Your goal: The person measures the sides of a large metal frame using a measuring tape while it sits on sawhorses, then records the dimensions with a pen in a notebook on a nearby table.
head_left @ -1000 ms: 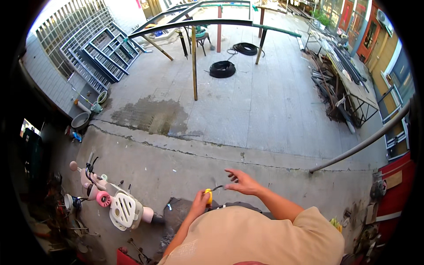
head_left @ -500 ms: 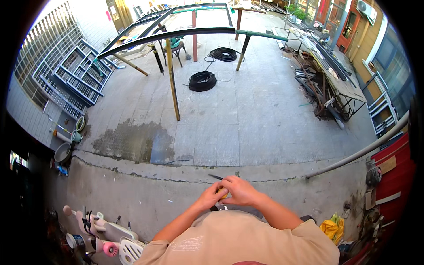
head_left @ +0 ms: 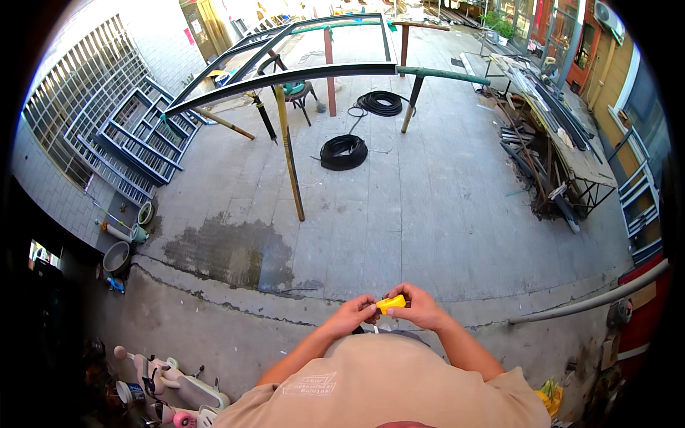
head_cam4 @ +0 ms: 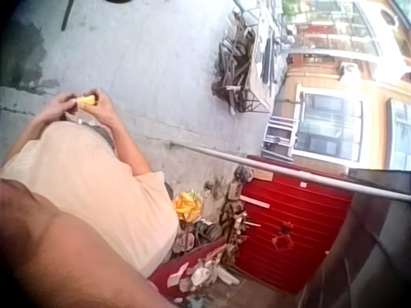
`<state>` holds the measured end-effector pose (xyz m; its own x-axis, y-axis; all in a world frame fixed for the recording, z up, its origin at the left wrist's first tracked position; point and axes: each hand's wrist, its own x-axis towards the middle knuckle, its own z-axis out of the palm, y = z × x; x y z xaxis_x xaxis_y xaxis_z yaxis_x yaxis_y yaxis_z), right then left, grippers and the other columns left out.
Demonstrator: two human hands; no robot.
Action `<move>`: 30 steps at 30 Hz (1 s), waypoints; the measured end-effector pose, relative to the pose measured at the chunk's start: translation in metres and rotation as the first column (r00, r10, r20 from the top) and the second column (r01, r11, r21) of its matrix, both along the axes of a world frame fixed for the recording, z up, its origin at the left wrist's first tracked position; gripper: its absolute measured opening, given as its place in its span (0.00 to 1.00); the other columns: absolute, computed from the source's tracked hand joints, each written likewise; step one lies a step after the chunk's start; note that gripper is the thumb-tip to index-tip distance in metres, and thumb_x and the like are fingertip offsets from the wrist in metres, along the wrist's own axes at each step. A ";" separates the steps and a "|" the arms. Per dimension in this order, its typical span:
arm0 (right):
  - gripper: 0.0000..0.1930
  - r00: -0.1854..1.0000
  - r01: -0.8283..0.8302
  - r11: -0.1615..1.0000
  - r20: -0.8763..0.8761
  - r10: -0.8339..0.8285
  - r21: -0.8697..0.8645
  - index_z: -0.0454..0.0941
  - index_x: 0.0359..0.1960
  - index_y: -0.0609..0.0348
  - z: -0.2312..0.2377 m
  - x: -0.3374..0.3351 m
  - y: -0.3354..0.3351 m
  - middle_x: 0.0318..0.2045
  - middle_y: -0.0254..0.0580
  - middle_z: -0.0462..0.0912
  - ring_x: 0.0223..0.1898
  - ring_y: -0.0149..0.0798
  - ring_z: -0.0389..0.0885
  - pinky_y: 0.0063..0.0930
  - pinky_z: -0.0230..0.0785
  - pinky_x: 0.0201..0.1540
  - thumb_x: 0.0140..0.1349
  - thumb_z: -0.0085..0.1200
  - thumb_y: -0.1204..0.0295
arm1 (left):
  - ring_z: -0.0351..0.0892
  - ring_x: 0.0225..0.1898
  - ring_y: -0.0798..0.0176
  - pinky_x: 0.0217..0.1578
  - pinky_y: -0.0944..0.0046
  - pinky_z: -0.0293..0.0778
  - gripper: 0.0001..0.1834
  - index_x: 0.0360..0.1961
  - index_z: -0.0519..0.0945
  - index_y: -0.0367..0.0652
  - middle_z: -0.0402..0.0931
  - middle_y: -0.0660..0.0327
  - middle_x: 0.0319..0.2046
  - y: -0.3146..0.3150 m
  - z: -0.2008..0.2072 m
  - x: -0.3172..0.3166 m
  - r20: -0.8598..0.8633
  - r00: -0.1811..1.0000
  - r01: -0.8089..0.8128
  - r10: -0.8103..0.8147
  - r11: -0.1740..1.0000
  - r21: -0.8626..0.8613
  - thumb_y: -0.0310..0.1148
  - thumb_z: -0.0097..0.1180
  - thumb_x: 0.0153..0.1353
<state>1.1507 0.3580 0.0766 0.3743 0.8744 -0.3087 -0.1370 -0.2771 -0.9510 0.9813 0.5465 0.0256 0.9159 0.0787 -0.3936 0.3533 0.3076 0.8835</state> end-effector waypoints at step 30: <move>0.27 0.990 0.140 0.981 0.047 -0.135 -0.133 0.76 0.65 0.62 -0.079 0.385 0.290 0.56 0.47 0.84 0.56 0.40 0.82 0.35 0.73 0.62 0.69 0.65 0.59 | 0.80 0.31 0.74 0.29 0.69 0.75 0.17 0.32 0.71 0.42 0.87 0.58 0.33 0.375 0.022 0.431 0.120 0.993 -0.067 0.019 0.910 0.410 0.25 0.73 0.62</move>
<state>1.5360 0.6484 -0.0029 0.5017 0.7647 -0.4044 -0.1479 -0.3848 -0.9111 1.4119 0.9220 0.0480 0.9438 0.2523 -0.2133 0.2401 -0.0801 0.9674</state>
